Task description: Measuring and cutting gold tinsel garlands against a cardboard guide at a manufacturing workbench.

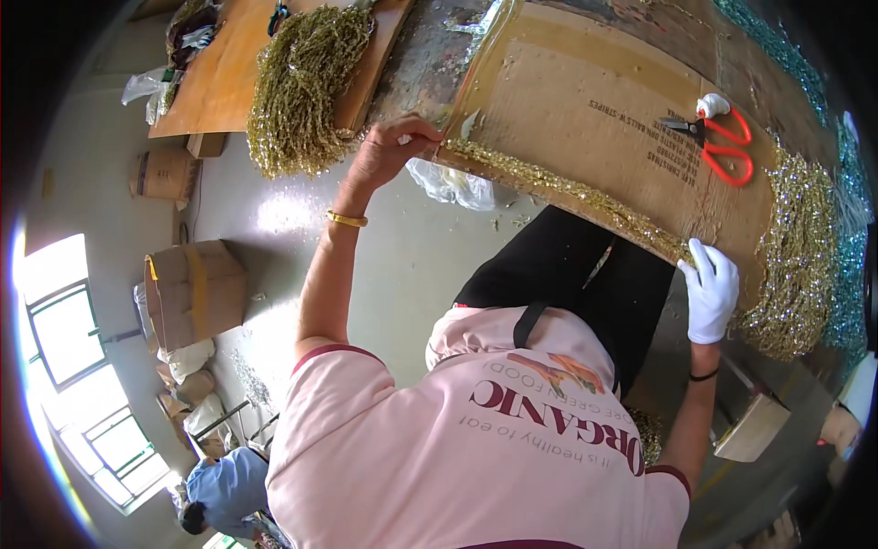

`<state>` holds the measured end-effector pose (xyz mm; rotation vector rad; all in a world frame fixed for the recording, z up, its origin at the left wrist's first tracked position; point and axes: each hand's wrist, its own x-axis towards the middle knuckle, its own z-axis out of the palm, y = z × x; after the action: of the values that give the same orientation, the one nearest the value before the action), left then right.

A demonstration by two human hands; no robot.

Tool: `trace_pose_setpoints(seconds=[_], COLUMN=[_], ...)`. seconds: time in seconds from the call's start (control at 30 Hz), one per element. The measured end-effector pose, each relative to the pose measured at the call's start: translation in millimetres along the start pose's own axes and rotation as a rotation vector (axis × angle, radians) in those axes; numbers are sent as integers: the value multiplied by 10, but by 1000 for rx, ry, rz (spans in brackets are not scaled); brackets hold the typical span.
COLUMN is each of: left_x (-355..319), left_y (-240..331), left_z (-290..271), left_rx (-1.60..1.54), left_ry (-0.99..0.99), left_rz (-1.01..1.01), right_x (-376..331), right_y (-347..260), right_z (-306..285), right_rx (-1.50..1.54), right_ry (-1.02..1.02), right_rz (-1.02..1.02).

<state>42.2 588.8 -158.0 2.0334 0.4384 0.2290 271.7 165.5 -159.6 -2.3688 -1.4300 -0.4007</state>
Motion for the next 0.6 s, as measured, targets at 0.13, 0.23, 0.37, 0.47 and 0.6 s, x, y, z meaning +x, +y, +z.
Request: trace_pose_setpoints(seconds=[0.13, 0.23, 0.37, 0.47, 0.6], left_x=[-27, -39, -50, -57, -62], left_y=[-31, -7, 23, 42, -22], left_z=[39, 49, 32, 43, 32], left_rx=[69, 38, 5, 5, -37], left_ry=[9, 18, -2, 12, 7], left_rz=[90, 65, 17, -44, -24], right_x=[15, 8, -2, -3, -2], right_y=[3, 8, -11, 0, 27], right_z=[-1, -6, -16, -21, -23], right_rx=[21, 25, 13, 42, 48], right_ry=[5, 3, 1, -8, -23], right_rz=[-12, -19, -12, -11, -5])
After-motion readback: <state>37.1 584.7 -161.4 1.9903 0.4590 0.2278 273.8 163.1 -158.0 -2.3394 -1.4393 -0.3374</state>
